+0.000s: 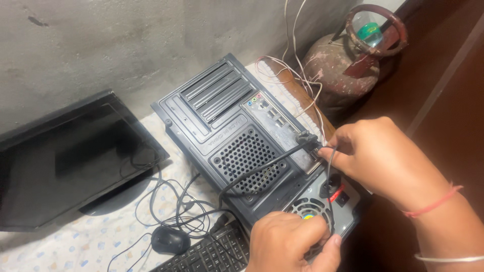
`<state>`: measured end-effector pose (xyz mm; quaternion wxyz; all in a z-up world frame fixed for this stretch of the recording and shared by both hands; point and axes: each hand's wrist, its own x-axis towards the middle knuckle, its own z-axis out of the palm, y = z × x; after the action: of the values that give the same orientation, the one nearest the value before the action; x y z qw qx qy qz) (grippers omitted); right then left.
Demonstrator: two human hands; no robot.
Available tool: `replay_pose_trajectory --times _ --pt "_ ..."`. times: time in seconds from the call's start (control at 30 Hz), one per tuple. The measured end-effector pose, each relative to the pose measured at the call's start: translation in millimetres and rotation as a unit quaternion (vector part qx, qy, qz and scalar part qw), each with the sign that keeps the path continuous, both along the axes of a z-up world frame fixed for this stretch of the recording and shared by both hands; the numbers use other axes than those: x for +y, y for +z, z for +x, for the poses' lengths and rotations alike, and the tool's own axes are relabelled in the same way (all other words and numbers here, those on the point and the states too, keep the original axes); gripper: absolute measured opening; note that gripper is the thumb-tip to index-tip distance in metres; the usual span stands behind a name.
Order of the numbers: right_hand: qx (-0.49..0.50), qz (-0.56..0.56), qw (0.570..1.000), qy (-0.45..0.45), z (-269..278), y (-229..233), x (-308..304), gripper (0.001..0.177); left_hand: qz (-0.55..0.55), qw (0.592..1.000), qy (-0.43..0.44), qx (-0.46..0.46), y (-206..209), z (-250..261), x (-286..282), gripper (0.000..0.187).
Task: The person connects a mouse, keyboard, and power cable to a desktop computer tower, then repositions the tower upright on the table next to the monitor.
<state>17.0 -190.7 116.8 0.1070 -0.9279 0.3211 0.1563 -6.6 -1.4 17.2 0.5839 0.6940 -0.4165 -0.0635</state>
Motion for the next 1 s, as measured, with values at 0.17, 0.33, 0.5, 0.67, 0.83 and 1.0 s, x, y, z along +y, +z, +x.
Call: replay_pose_trajectory --times 0.17,0.33,0.5,0.67,0.83,1.0 --pt "0.005 0.006 0.999 -0.036 8.4 -0.7 2.3 0.030 -0.003 1.000 -0.012 0.004 0.4 0.4 0.5 0.026" --pt "-0.056 0.026 0.998 -0.003 7.4 3.6 4.4 0.033 -0.007 1.000 -0.009 -0.005 -0.9 2.1 0.7 0.025" --pt "0.081 0.066 0.993 -0.055 19.5 23.0 7.2 0.027 -0.003 1.000 -0.002 -0.017 -2.8 0.2 -1.3 0.026" --pt "0.113 0.033 0.993 0.016 32.1 24.9 6.4 0.025 -0.005 0.999 -0.003 -0.034 -7.1 1.9 -1.3 0.027" --pt "0.043 0.033 0.997 0.053 25.9 9.9 1.1 0.027 -0.009 0.999 -0.009 -0.036 -9.5 1.8 -0.8 0.025" --pt "0.041 0.111 0.991 -0.060 17.1 2.2 2.2 0.022 -0.013 0.999 -0.019 -0.028 -11.6 2.4 -1.8 0.023"
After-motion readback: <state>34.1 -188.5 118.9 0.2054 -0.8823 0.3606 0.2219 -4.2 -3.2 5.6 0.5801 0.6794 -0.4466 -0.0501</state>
